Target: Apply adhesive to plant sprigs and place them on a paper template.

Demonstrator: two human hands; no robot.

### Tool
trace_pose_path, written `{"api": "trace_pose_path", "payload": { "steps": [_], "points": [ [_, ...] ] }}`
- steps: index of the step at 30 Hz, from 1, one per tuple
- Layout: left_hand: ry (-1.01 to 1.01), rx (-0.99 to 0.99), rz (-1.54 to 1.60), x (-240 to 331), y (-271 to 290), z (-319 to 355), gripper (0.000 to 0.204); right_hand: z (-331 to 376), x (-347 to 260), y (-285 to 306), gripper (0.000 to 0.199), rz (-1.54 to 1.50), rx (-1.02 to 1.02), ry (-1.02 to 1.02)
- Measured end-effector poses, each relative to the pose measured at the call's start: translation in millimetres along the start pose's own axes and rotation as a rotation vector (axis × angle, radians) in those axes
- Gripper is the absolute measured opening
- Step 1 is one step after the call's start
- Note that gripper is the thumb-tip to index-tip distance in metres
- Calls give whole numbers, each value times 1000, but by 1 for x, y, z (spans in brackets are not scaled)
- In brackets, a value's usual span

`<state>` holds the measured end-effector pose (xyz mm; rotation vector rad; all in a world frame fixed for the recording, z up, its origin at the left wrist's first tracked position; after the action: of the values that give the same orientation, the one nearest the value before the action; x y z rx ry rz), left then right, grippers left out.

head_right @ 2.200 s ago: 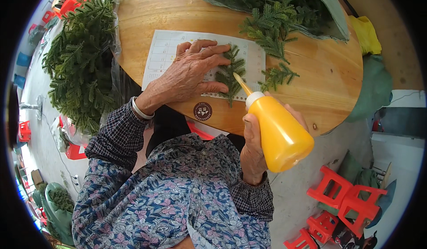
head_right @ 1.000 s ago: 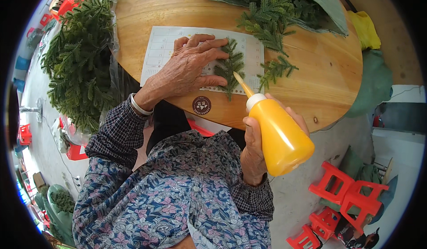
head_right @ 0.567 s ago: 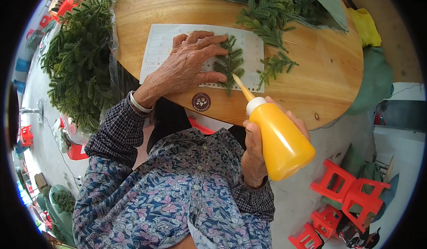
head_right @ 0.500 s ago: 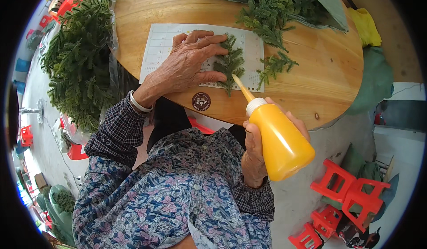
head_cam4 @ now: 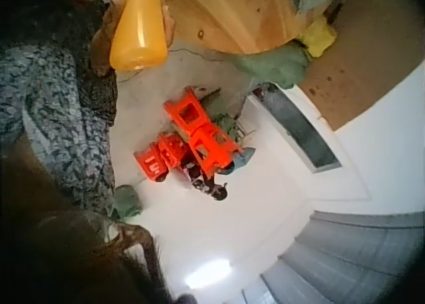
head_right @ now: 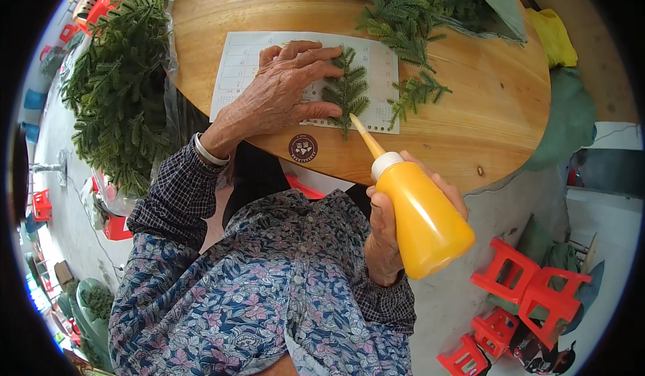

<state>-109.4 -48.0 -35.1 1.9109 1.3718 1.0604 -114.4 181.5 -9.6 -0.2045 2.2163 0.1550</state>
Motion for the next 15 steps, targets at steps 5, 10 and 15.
{"api": "trace_pose_path", "payload": {
  "steps": [5, 10, 15],
  "points": [
    [10, -8, -10, 1, 0, 0, 57, 3, -1, 4, 52, -51, 27, -44],
    [48, -48, -23, 2, 2, -1, 53, 6, -4, 6, 51, -65, 10, -65],
    [50, -44, -17, 1, 2, -1, 53, 7, -6, 6, 53, -85, 27, -72]
  ]
}}
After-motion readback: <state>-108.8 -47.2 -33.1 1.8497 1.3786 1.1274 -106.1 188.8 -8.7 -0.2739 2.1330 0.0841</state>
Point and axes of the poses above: each hand's wrist, its own z-axis away from the middle knuckle, its own y-axis out of the back of the hand, x = y × z, the point moved 5 cm from there along -z, towards the middle knuckle, and after that the axes turned 4 degrees about -z, right-handed, at the moved point
